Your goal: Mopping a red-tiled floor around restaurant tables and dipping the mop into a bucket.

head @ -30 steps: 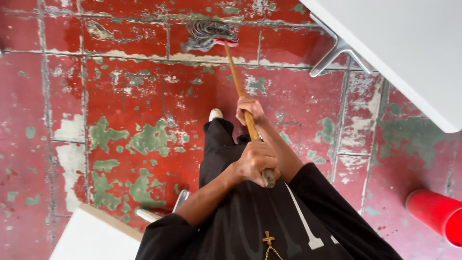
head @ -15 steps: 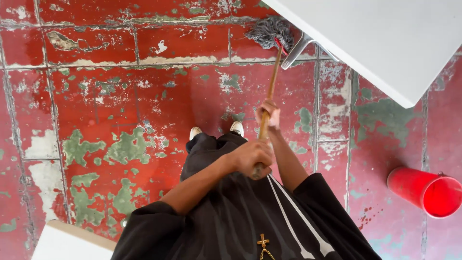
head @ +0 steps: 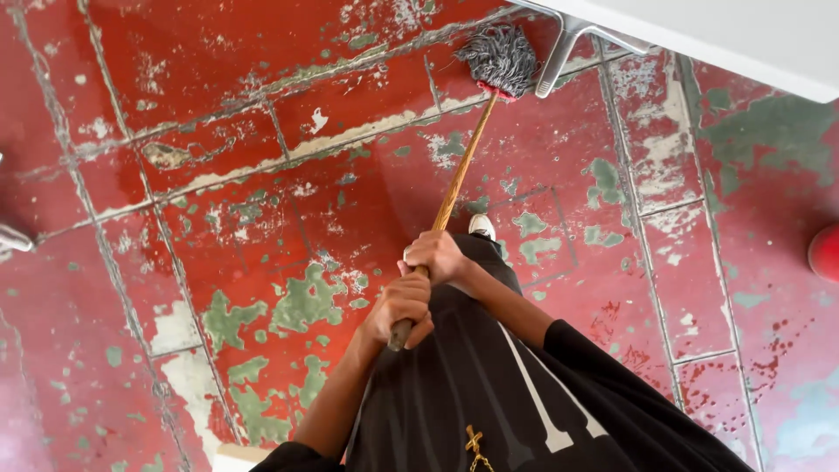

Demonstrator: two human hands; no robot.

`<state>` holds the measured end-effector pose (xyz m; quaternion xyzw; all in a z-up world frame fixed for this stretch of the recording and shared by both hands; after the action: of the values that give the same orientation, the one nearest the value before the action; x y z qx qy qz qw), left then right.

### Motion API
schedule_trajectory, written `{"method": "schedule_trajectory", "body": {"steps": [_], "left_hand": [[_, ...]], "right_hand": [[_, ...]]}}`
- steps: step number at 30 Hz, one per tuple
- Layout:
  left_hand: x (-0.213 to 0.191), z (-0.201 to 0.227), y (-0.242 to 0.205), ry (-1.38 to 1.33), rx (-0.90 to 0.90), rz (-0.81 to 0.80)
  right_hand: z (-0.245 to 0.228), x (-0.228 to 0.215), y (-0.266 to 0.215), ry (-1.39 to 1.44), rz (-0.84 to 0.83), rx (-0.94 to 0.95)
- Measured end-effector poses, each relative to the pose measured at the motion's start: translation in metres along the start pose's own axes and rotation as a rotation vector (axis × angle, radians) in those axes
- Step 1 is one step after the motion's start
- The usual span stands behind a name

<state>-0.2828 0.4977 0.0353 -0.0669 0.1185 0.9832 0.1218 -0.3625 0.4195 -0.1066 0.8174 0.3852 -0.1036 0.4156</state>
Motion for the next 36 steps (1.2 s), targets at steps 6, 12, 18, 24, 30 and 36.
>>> {"method": "schedule_trajectory", "body": {"steps": [6,12,18,24,30,36], "left_hand": [[0.008,-0.054,-0.006,0.038,0.141,0.024],[0.063,-0.24,0.028,-0.463,-0.372,-0.171],[0.047,-0.155,0.089,-0.002,0.093,0.07],[0.018,-0.091,0.058,-0.058,0.184,0.109],[-0.022,0.011,0.009,-0.043,0.087,0.089],[-0.018,0.02,-0.046,-0.027,0.142,0.079]], "right_hand": [[0.01,-0.008,0.001,0.093,-0.062,-0.147],[0.098,-0.064,-0.021,-0.072,-0.07,0.032],[0.145,-0.067,-0.053,-0.079,-0.116,0.164],[0.082,-0.037,-0.026,-0.118,-0.009,0.172],[-0.023,-0.002,0.024,-0.018,0.089,0.219],[-0.052,0.042,0.004,-0.043,0.172,-0.089]]}}
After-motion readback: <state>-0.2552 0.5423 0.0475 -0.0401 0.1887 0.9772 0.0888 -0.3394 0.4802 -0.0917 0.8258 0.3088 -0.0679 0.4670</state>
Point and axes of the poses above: each hand's wrist, its own y-axis towards the middle knuckle, its own x-axis out of the palm, z = x × y, the point moved 5 cm from there along y, towards the middle knuckle, and after that the axes turned 10 degrees about -x, right-handed, at the moved point
